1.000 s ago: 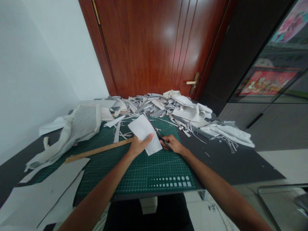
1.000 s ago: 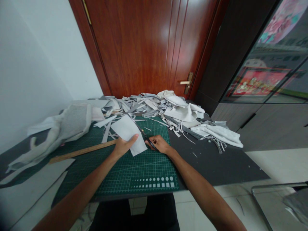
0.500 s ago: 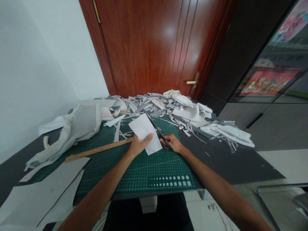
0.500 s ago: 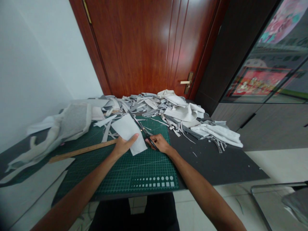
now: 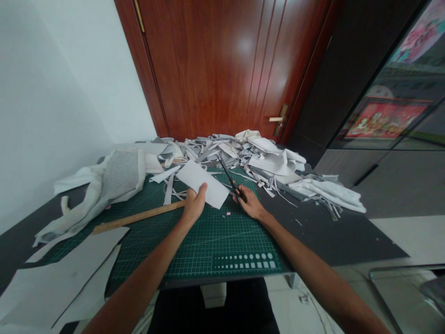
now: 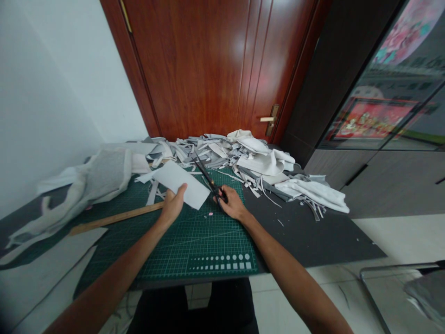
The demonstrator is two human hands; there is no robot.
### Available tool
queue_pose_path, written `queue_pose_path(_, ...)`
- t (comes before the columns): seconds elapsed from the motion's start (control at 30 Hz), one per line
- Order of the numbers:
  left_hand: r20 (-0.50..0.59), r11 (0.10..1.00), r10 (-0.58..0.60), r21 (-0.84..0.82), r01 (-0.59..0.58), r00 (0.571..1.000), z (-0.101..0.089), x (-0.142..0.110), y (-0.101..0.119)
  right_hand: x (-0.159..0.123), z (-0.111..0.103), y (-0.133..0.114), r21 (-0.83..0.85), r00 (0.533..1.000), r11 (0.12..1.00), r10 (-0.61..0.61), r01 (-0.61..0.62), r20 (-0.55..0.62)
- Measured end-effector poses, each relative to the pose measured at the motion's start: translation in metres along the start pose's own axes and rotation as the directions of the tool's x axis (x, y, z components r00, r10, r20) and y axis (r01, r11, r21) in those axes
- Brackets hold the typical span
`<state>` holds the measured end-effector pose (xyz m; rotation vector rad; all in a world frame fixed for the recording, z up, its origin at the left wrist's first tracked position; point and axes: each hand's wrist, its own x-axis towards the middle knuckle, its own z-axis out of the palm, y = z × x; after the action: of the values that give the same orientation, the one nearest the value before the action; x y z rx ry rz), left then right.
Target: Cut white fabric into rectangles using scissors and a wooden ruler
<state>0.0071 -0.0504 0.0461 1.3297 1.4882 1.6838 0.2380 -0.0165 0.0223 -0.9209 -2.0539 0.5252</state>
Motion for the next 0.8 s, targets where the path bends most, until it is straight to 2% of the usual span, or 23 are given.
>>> queue_pose_path(0.17,0.044,0.999,0.037,0.026,-0.038,0.998,0.0,-0.005,0.003,-0.001,-0.012,0.003,-0.271,0.999,0.962,-0.012,0.004,-0.031)
queue_pose_path(0.37,0.113,0.995,0.092,0.02,-0.095,0.989,0.003,-0.01,0.003,-0.001,-0.016,0.005,-0.366,0.999,0.93,0.027,-0.032,-0.018)
queue_pose_path(0.57,0.115,0.997,0.066,0.029,-0.07,0.991,0.001,-0.01,0.006,0.0,-0.015,0.006,-0.378,0.999,0.925,0.034,-0.044,-0.034)
queue_pose_path(0.8,0.14,0.994,0.105,-0.046,-0.099,0.985,0.0,-0.015,0.008,0.0,-0.016,0.009,-0.222,0.986,0.966,0.111,-0.136,-0.124)
